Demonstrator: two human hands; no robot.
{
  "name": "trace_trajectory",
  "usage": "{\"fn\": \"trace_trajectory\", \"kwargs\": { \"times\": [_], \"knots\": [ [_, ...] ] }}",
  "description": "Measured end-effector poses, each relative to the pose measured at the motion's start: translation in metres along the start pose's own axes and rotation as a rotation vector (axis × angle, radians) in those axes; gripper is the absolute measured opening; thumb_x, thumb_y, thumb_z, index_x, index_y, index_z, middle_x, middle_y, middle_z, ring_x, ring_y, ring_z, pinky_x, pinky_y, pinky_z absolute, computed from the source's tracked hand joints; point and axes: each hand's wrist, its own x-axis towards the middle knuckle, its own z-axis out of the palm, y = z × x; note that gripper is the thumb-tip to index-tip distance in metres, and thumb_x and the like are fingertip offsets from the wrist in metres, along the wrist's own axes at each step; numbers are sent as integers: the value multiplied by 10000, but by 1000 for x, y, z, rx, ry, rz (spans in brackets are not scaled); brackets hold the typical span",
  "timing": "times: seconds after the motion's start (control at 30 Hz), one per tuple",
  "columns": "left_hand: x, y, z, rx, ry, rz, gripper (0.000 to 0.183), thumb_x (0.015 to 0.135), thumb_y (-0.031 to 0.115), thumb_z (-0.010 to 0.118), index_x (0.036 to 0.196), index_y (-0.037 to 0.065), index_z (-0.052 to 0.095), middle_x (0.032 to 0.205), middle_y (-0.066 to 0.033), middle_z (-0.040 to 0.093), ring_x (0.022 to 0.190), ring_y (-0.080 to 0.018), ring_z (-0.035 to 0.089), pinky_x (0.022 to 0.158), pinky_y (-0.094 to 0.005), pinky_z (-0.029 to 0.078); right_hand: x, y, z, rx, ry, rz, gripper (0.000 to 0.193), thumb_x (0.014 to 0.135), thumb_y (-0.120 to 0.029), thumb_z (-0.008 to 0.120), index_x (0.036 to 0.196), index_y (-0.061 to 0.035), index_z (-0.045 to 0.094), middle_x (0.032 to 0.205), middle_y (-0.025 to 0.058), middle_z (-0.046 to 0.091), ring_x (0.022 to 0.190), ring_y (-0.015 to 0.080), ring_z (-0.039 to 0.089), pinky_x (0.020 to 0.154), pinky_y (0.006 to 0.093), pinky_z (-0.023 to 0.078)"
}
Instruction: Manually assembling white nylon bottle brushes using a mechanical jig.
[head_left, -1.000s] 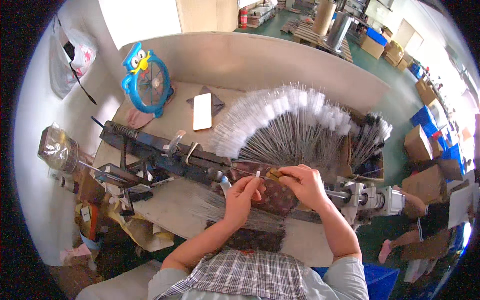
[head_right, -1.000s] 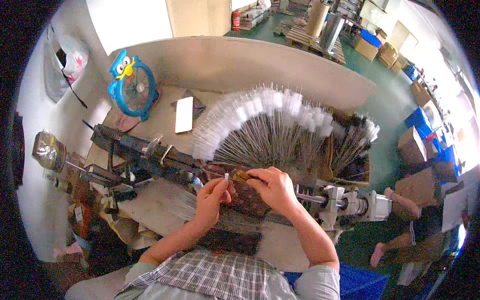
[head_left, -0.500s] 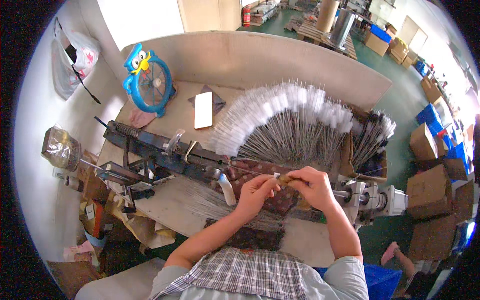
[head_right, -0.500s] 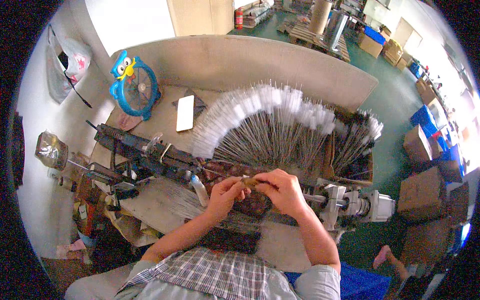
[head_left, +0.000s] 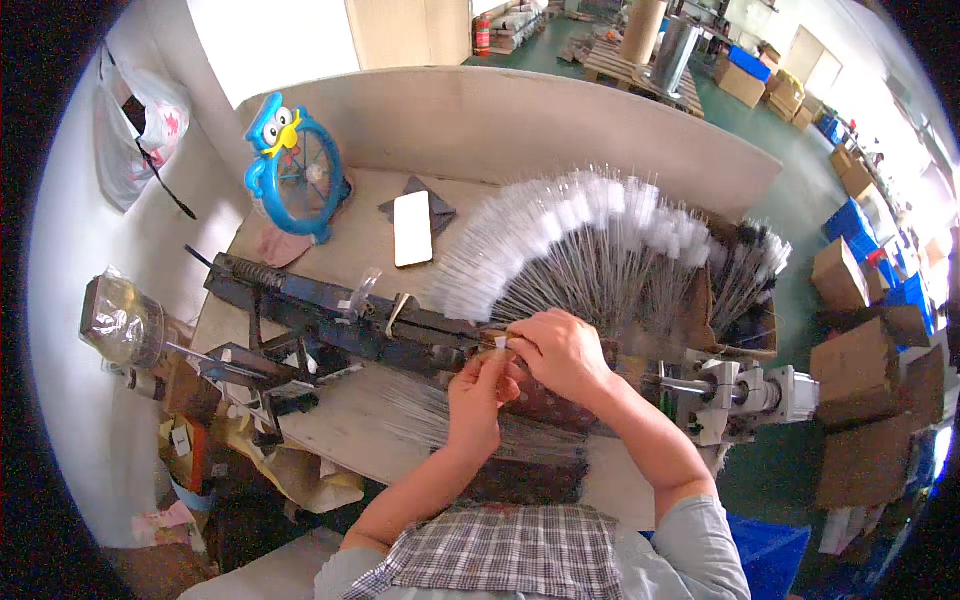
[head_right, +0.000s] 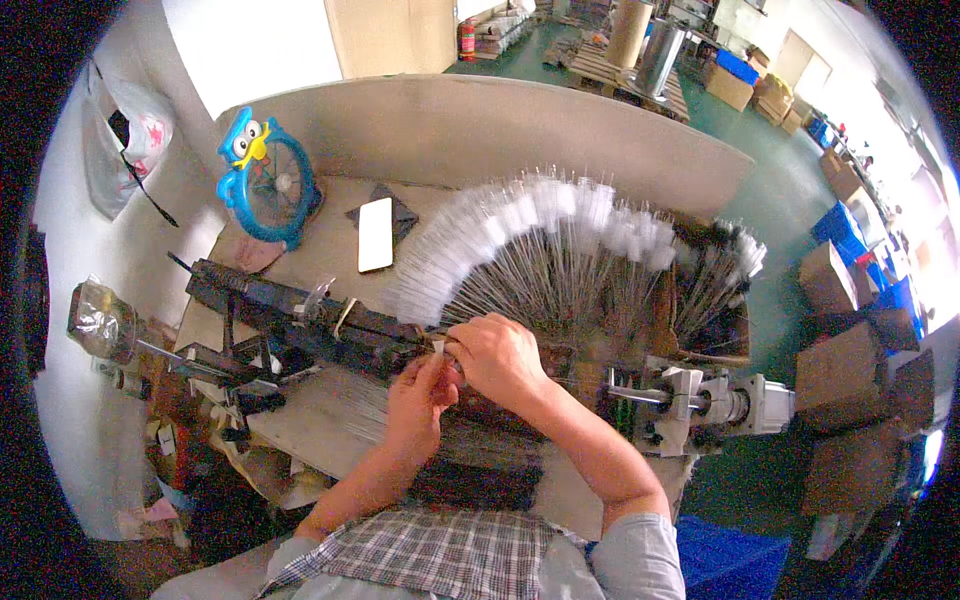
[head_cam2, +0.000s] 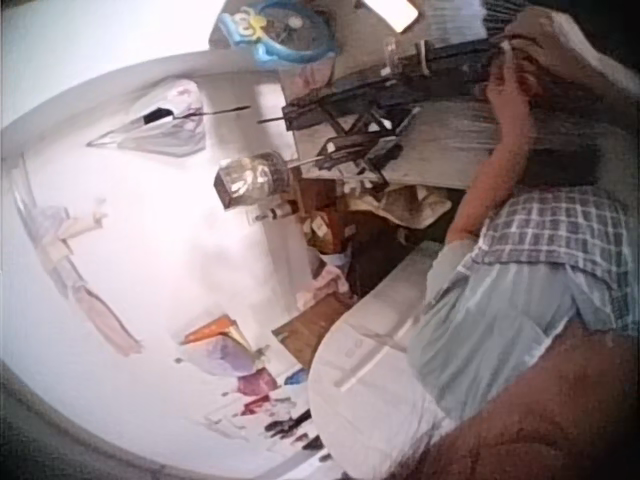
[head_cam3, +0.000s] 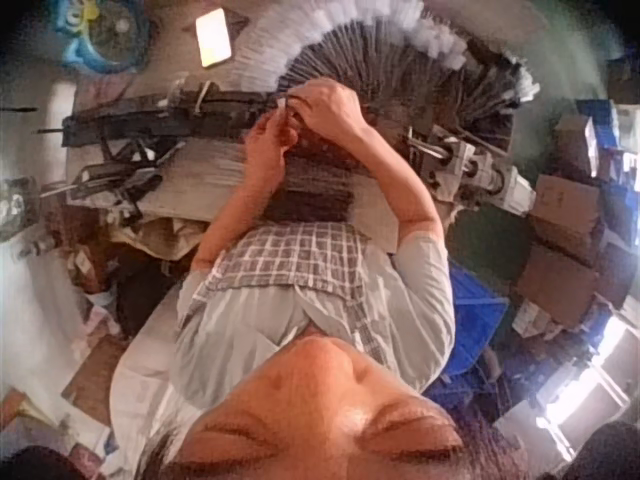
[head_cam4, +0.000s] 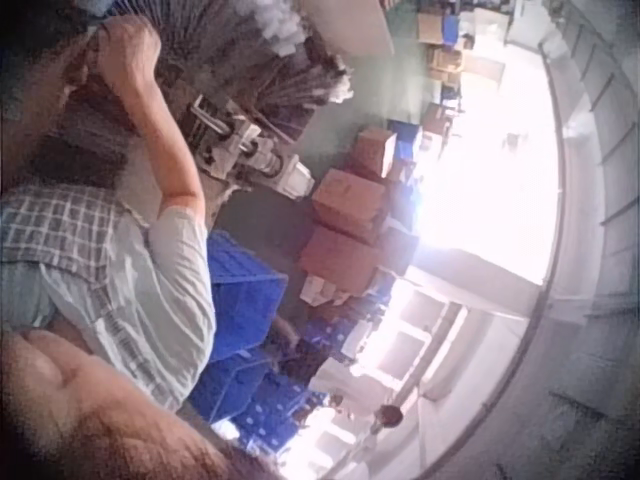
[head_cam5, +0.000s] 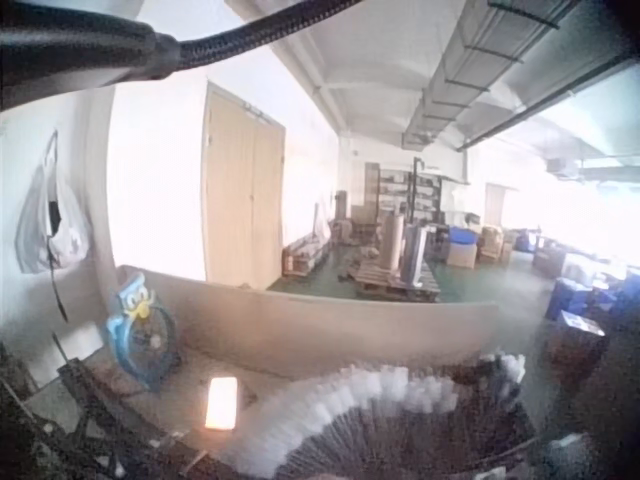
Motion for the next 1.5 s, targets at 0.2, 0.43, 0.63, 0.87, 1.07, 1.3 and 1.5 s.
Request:
{"fn": "trace_trajectory", "kwargs": {
  "times": [0.2, 0.43, 0.63, 0.87, 1.07, 1.3, 1.5],
  "knots": [
    [-2, 4, -8, 106, -72, -4, 287, 931, 295, 496, 914, 25, 588, 727, -48, 609, 612, -104, 563, 568, -240, 462, -3, -2, -12, 181, -67, 155, 214, 775, -219, 650, 876, -34, 688, 775, 121, 654, 737, 246, 634, 654, 331, 496],
    [0, 7, 3, -178, 54, -67, 420, 963, 411, 342, 962, 46, 551, 879, -67, 616, 768, -168, 592, 760, -315, 465, -5, -5, -8, 158, -69, 115, 218, 744, -201, 660, 902, -52, 675, 828, 97, 655, 785, 261, 601, 717, 362, 479],
    [6, -10, -6, -353, 16, 7, 281, 927, 332, 465, 972, 65, 538, 911, -33, 595, 858, -162, 573, 784, -348, 464, -11, -23, 5, -68, 116, 26, 289, 674, -238, 707, 913, -82, 661, 874, 39, 643, 857, 221, 586, 730, 352, 457],
    [-3, -6, 9, -278, 87, 50, 89, 880, 119, 534, 926, 43, 541, 847, -35, 586, 781, -127, 580, 720, -295, 483, -20, -16, -3, -93, 185, -128, 262, 680, -184, 655, 939, -147, 640, 907, -10, 603, 872, 197, 559, 740, 348, 441],
    [-2, -4, 11, -296, 98, 83, 102, 863, 72, 543, 946, 14, 548, 876, -52, 597, 808, -141, 595, 757, -305, 492, -22, -7, -5, -109, 167, -186, 250, 660, -156, 670, 909, -167, 660, 909, -20, 614, 866, 190, 575, 717, 340, 457],
    [-6, -1, 10, -322, 34, 79, 94, 876, 88, 514, 922, 14, 551, 873, -52, 589, 793, -145, 589, 758, -302, 492, -15, -23, -2, -19, 155, -93, 240, 629, -98, 718, 868, -91, 692, 906, 30, 642, 861, 224, 588, 758, 337, 482],
    [1, -10, 1, -420, 18, 14, 156, 905, 155, 504, 953, 20, 566, 892, -53, 597, 819, -136, 591, 757, -290, 486, -15, -24, 3, -9, 158, -63, 235, 641, -92, 707, 875, -83, 693, 918, 35, 643, 864, 226, 587, 750, 331, 487]
  ]
}}
